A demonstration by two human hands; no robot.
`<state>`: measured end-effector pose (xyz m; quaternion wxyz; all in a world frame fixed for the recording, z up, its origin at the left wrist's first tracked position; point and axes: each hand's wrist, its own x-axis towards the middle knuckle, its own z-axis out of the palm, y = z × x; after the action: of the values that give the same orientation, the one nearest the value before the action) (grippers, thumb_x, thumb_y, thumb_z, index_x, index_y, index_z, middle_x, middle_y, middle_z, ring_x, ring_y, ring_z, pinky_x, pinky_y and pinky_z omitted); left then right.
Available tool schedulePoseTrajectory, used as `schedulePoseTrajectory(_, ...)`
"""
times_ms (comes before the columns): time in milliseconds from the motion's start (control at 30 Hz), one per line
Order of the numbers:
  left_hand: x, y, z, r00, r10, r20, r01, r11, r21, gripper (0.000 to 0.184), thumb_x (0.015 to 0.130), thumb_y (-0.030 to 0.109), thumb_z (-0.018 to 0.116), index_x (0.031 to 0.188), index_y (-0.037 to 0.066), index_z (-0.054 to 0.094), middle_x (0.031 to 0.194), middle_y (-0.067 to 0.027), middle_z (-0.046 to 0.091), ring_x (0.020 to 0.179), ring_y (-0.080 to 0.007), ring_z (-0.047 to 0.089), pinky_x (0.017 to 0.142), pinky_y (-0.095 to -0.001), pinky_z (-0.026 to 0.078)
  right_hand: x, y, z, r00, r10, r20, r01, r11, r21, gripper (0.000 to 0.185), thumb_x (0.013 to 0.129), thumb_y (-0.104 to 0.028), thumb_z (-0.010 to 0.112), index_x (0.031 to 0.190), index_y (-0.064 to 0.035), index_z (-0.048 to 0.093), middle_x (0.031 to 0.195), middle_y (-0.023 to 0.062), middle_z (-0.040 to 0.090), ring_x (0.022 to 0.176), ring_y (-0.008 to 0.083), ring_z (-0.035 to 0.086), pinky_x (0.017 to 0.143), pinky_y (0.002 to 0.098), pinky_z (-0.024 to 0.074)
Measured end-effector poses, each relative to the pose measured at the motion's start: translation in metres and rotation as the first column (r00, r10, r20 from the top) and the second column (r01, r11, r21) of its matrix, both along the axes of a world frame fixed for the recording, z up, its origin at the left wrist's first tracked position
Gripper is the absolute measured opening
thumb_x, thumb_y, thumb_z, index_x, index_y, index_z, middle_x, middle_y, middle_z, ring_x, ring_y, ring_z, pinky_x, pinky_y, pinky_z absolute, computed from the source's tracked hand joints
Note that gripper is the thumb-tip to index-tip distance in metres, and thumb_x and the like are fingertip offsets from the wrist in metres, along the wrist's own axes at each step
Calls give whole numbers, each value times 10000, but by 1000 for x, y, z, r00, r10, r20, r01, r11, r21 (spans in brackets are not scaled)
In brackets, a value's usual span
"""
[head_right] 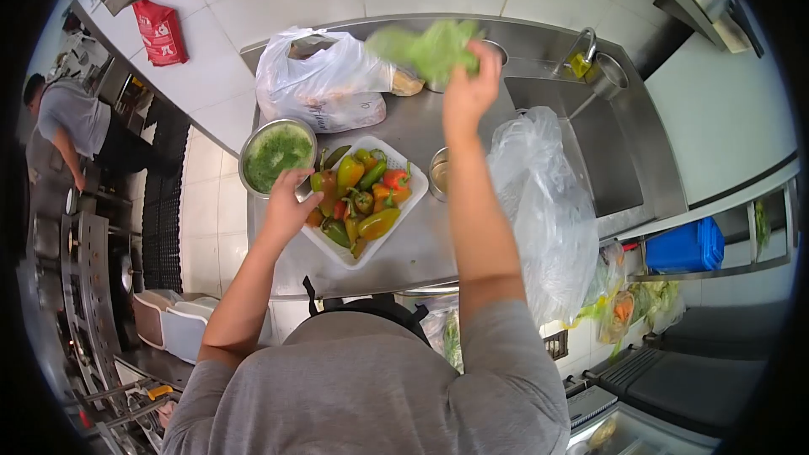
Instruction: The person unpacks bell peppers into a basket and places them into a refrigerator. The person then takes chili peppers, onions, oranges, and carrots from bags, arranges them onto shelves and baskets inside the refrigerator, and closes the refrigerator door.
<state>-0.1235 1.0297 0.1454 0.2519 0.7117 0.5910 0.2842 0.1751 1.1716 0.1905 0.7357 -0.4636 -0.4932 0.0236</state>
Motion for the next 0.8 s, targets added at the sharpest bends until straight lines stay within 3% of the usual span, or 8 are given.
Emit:
schedulePoseTrajectory(67,-4,-6,-24,996,18,-88,-24,998,-63,601,746,158,714,1283,49,467,1196,-207,527,1100,-369,520,956,-428,423,18,61,0,894,-49,445,121,983,-135,373,758,-53,627,1130,-41,619,1193,189,583,1014,301,593,897,353,474)
schedulePoseTrajectory(167,14,-6,-52,962,134,-240,-113,989,98,672,755,153,712,1352,63,415,1209,-197,529,1097,-360,514,961,-404,416,4,74,9,874,-63,482,280,876,-393,346,731,-82,640,1071,-20,629,1226,194,565,1134,359,521,961,421,423)
schedulePoseTrajectory(233,21,-14,-42,973,67,-222,-58,997,47,662,765,143,698,1356,56,413,1226,-200,522,1096,-360,514,970,-404,407,0,41,2,869,71,490,93,949,-302,417,740,-138,673,1149,-80,624,1171,184,602,1029,317,600,883,380,478)
schedulePoseTrajectory(300,22,-14,-36,991,-59,-117,56,998,-34,645,773,125,685,1353,49,415,1244,-204,512,1097,-360,513,976,-407,401,-17,-15,-18,890,361,278,-94,743,-662,381,739,-138,670,1115,-82,642,1049,164,659,944,313,634,841,383,492)
schedulePoseTrajectory(333,20,-18,-36,988,-150,-22,147,985,-95,633,776,112,679,1349,45,418,1254,-207,505,1098,-360,511,977,-410,400,-21,-42,-48,833,390,393,-83,790,-607,245,790,-186,632,988,-46,668,827,178,677,803,329,656,770,415,511)
schedulePoseTrajectory(433,16,-29,-23,977,-212,14,209,970,124,588,787,94,663,1326,36,438,1239,-202,514,1121,-363,494,980,-431,389,-34,-98,-81,803,577,152,-96,377,-921,270,780,-191,639,997,-30,656,925,183,672,864,352,640,785,412,499)
schedulePoseTrajectory(667,-38,-71,-77,996,83,26,-87,977,195,539,813,61,640,1319,36,454,1266,-185,517,1182,-362,471,1035,-442,332,-121,-25,-112,648,506,569,-192,832,-521,245,754,-139,633,976,-40,663,883,167,656,850,381,618,791,467,483)
schedulePoseTrajectory(800,-33,-48,-97,990,-44,-131,48,998,28,563,837,84,619,1363,40,423,1343,-190,466,1207,-376,451,1054,-433,319,-181,32,-147,264,875,405,147,379,-914,450,641,-197,716,1066,-68,651,1036,160,645,990,340,601,836,406,490)
